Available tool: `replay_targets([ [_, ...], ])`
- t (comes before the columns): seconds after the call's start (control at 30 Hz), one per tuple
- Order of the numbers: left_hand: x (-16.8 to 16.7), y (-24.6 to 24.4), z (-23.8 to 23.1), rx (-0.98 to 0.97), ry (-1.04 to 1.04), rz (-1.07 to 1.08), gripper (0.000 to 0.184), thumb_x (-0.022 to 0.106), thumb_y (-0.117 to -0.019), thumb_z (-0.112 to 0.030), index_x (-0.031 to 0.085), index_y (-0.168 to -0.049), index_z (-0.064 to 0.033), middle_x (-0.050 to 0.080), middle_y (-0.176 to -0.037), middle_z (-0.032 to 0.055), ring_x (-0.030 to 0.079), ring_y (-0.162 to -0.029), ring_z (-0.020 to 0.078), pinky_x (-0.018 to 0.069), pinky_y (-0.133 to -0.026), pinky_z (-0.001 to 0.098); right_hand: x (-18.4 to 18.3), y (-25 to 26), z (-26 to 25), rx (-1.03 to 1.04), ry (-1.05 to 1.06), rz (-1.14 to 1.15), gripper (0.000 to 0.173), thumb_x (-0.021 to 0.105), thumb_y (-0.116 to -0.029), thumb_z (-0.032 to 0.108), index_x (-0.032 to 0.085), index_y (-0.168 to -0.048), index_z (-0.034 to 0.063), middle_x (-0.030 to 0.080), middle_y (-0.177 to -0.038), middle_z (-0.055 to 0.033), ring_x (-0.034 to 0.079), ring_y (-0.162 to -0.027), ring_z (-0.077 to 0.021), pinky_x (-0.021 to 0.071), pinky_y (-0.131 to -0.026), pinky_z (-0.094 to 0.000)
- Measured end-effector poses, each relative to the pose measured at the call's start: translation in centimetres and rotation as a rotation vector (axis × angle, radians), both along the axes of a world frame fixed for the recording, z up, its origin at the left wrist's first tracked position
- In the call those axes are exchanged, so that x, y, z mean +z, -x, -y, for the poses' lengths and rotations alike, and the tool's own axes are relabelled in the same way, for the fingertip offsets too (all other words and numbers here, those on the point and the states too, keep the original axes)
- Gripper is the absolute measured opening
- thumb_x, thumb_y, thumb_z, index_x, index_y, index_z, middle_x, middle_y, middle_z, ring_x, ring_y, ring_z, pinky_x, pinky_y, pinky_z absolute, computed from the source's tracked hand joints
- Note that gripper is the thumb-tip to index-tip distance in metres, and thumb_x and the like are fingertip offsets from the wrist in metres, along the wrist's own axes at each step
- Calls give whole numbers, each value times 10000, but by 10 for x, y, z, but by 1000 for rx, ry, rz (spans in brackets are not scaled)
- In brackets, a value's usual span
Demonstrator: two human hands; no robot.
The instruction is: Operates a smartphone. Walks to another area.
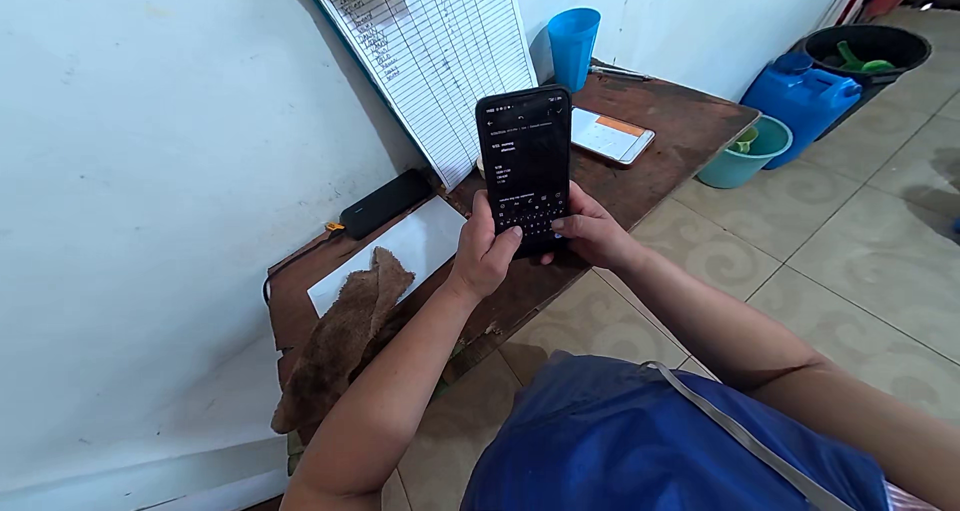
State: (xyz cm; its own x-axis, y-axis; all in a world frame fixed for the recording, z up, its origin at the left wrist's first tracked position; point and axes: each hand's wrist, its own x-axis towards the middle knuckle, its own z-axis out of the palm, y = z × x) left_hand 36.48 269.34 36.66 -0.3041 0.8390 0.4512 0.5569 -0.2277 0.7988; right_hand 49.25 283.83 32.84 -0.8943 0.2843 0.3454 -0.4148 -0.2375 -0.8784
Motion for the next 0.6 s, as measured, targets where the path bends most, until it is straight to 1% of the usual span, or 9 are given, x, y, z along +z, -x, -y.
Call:
replay_targets([
  [0.23, -1, 1, 0, 6, -4, -64, 520, 456, -863, -27, 382, -1362, 97, 664, -1081, 110, 680, -959, 37, 566, -852, 233, 0, 1, -1, -12, 50, 10, 310, 431, -935, 161, 526, -1230, 181, 739, -1013, 9, 733, -766, -115, 625, -600, -288],
  [0.27, -1, 1, 0, 7, -4, -64, 520, 458, -865, -29, 381, -1364, 99, 665, -1084, 110, 681, -961, 36, 566, -854, 233, 1, 1, -1, -8, 48, 13, 327, 422, -920, 145, 524, -1229, 182, 738, -1013, 12, 733, -770, -112, 625, -603, -287],
  [0.3, -1, 2, 0, 9, -3, -63, 526, 457, -864, -31, 378, -1368, 99, 665, -1089, 110, 680, -963, 35, 566, -856, 233, 1, 1, -1, -1, 43, 13, 365, 418, -886, 110, 519, -1230, 179, 736, -1013, 17, 730, -774, -108, 623, -603, -287],
  [0.37, 0, 2, 0, 17, 9, -49, 543, 455, -860, -37, 369, -1379, 96, 661, -1091, 111, 679, -963, 37, 565, -855, 238, 0, 1, -2, 13, 24, 3, 449, 437, -821, 35, 503, -1241, 178, 737, -1023, 33, 727, -784, -95, 621, -603, -283],
  [0.43, 0, 2, 0, 23, 29, -15, 552, 444, -861, -34, 358, -1393, 85, 652, -1107, 105, 672, -966, 32, 562, -857, 237, -1, 1, -2, 24, 2, 3, 518, 439, -778, -9, 480, -1261, 175, 730, -1039, 42, 723, -791, -87, 617, -598, -277],
  [0.5, -1, 3, 0, 30, 38, 17, 561, 437, -858, -27, 356, -1402, 82, 655, -1116, 110, 677, -958, 39, 570, -846, 250, -1, 0, -3, 45, -10, -1, 563, 419, -766, -40, 461, -1288, 167, 725, -1058, 42, 725, -814, -88, 622, -619, -280],
  [0.6, 0, 4, 1, 33, 43, 38, 576, 431, -854, -18, 345, -1416, 75, 649, -1135, 113, 673, -973, 41, 567, -858, 254, 0, 0, -4, 72, -18, -2, 586, 414, -761, -58, 444, -1303, 163, 724, -1074, 44, 729, -859, -90, 626, -660, -283],
])
